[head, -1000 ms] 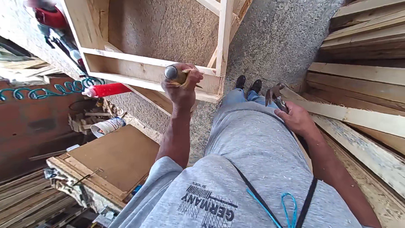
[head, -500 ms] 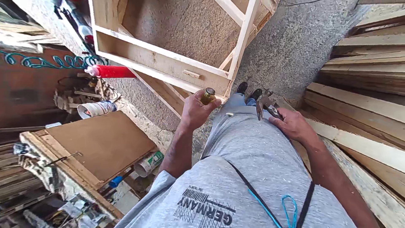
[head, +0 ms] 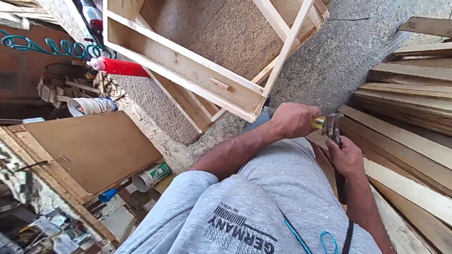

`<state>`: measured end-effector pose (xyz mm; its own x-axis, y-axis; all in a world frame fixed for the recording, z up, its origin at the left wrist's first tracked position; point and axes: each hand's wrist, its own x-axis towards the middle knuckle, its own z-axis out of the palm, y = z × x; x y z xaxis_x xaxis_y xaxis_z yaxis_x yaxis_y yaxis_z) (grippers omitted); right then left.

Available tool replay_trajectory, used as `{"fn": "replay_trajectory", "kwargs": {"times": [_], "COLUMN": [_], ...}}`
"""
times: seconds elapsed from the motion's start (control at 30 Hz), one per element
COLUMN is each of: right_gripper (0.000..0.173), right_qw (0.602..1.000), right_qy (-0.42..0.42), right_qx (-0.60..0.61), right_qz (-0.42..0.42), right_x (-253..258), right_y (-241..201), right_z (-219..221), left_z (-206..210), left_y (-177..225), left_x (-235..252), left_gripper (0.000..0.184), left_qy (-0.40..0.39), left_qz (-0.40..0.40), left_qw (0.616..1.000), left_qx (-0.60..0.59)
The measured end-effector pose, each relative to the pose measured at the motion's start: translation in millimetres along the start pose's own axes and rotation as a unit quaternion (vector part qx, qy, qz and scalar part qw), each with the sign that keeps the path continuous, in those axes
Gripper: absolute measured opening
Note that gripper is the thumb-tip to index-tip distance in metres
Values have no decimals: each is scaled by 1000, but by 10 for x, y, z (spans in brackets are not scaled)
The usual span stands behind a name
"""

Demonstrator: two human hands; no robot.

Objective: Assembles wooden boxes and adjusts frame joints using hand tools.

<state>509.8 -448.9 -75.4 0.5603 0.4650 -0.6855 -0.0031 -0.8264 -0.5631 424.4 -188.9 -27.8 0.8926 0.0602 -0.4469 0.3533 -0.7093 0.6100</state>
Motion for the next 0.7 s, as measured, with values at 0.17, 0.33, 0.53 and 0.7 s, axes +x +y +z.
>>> {"fn": "replay_trajectory", "kwargs": {"times": [0.17,0.33,0.53,0.7], "right_gripper": [35,41,40,39], "right_qw": [999,999,955,936], "right_qy": [31,17,-37,-35], "right_qx": [36,41,220,248], "right_qz": [27,-30,-196,-249], "right_x": [-147,-142,-201,-285], "right_y": [44,-234,-825,-1304], "right_z": [-228,-373,-501,-493], "left_z": [113,175,51,45], "left_y": [-225,-256,-283,-320], "left_x": [25,88,104,129], "left_gripper": [15,12,12,12], "left_qy": [216,365,404,403], "left_qz": [-25,-3,-57,-55], "left_qw": [976,930,905,906], "left_qx": [-29,-41,-116,-118]}}
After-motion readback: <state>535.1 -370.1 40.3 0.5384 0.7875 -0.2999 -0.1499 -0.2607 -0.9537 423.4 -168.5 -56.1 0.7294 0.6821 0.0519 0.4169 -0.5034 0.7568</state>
